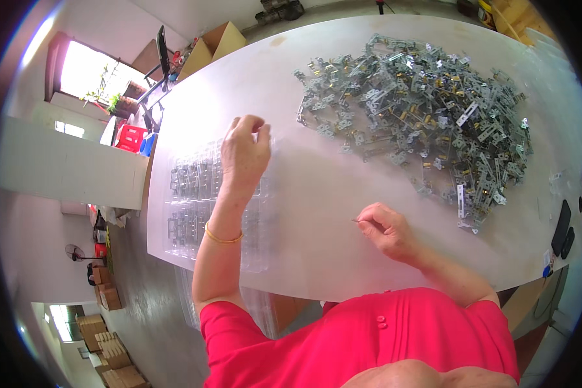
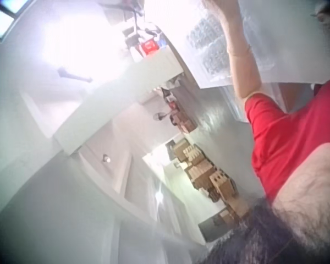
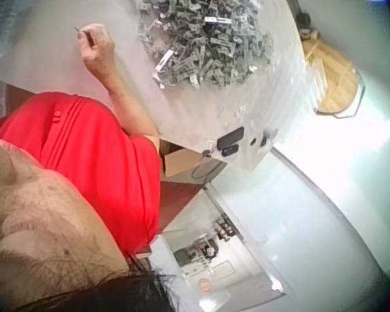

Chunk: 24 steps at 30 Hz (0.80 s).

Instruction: The person assembles metal components by inserting pins into metal brackets by hand and placing the assembled parts into slots in a plastic tray.

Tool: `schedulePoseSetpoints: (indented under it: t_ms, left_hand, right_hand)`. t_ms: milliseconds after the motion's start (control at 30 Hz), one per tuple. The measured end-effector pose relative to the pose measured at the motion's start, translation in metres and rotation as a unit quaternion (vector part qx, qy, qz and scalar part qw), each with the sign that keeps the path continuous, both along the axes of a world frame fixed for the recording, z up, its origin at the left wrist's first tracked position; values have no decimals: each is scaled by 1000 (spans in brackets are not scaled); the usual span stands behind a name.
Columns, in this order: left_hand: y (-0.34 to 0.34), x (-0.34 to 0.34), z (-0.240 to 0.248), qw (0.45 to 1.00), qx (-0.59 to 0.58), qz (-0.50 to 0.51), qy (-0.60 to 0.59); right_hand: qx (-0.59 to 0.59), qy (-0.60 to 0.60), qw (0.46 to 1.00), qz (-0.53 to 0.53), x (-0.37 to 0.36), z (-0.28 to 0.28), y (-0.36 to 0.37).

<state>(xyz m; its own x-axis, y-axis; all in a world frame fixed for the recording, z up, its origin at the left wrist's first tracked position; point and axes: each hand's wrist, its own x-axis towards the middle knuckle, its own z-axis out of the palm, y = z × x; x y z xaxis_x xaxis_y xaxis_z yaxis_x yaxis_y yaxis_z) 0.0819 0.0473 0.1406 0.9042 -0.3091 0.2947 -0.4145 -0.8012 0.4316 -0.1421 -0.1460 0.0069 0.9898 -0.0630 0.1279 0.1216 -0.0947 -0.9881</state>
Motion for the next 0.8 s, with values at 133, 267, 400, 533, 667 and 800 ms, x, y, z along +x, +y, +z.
schedulePoseSetpoints:
  t_ms: [133, 267, 400, 533, 667, 800]
  left_hand:
    - [-41, 27, -16, 998, 25, -50, -9]
    - [-71, 67, -42, 996, 84, -30, 8]
    - [-84, 93, -75, 990, 128, 32, 53]
    - [-88, 112, -93, 973, 175, 68, 137]
    - [-84, 116, -115, 980, 149, 71, 113]
    - [-76, 130, -122, 974, 142, 87, 153]
  right_hand:
    - [3, -11, 1000, 7, 0, 0, -1]
    - [6, -21, 1000, 13, -1, 0, 1]
    - [18, -27, 999, 11, 0, -6, 0]
    - [19, -40, 999, 6, -1, -7, -1]
    - [-3, -47, 999, 0, -1, -9, -4]
    - [-10, -54, 998, 10, 0, -6, -2]
